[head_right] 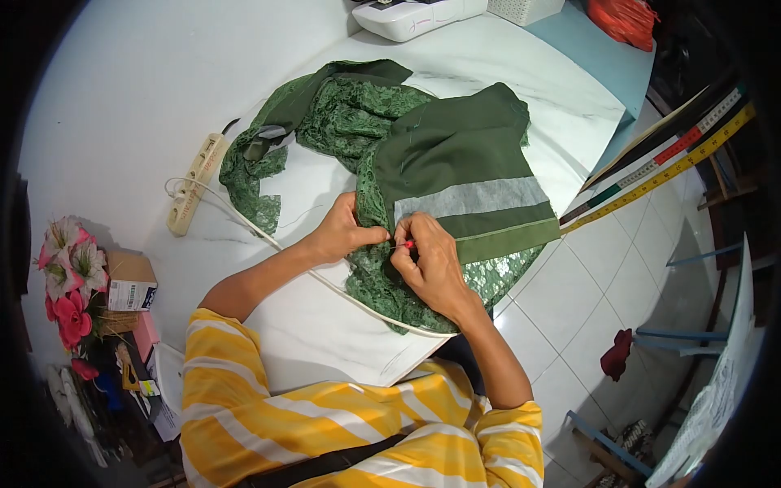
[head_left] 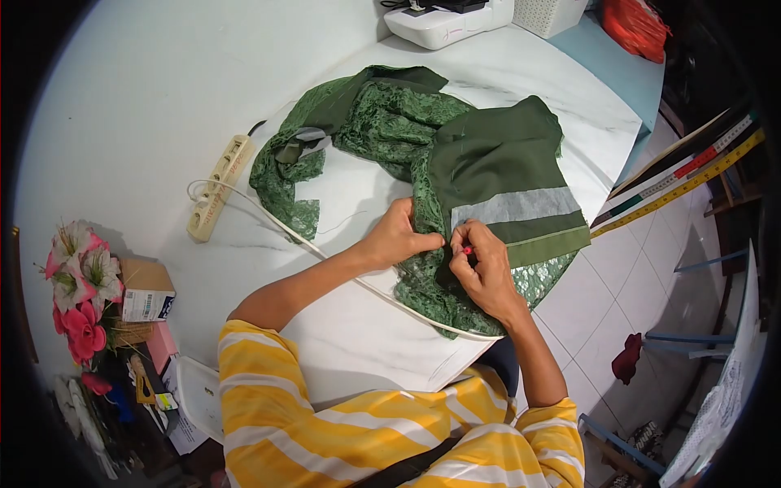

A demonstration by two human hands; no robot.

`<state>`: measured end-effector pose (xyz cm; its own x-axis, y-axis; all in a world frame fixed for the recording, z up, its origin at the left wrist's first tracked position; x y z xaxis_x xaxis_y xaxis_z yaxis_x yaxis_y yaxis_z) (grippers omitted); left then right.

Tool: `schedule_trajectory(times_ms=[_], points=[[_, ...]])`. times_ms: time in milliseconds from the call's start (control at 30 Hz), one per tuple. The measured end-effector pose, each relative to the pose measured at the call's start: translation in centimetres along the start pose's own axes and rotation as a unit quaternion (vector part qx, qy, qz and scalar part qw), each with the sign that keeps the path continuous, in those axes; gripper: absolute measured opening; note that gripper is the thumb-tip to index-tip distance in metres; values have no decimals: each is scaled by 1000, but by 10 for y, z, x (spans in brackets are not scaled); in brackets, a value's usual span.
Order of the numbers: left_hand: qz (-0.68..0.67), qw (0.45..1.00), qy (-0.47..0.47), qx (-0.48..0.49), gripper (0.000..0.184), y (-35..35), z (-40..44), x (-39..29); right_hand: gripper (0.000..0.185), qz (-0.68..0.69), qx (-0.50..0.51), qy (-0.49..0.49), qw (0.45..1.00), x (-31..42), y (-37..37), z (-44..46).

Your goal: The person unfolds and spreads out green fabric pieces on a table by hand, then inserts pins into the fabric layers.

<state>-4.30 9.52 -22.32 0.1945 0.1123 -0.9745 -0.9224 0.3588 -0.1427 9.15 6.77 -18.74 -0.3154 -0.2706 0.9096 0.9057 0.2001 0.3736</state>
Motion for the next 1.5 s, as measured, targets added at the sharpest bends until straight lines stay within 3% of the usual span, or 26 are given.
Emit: schedule_trajectory(times_ms=[167,333,500,667,800,967,1300,1500], points=[[76,997,-20,-2,7,2,0,-3,9,20,17,-35,999,-2,0,0],[-30,999,14,-5,6,-4,2,-11,9,23,-23,-48,998,-2,4,-1],[-10,999,17,-32,6,0,2,1,8,60,11,-82,995,-3,3,-2],[-98,990,39,-99,5,15,10,-4,4,130,32,-88,987,9,3,-6],[-128,985,53,-99,8,7,8,-5,7,91,-31,-104,990,4,31,8],[-180,972,74,-132,10,12,8,-2,9,16,-5,-110,994,12,23,36],[-180,968,102,-138,11,18,7,8,4,127,4,-169,977,-20,12,37],[-179,969,96,-137,11,18,7,8,6,124,1,-176,976,-25,13,36]])
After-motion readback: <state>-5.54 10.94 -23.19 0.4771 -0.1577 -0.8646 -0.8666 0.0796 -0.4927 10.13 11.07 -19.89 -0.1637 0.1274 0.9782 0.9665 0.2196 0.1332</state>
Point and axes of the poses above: each hand's wrist, its own z-axis towards the middle knuckle, its own y-axis out of the back of the hand, x = y × z, the point moved 7 cm from there along z, towards the middle knuckle, and after that the axes turned 14 degrees about -y, right-handed, at the moved point
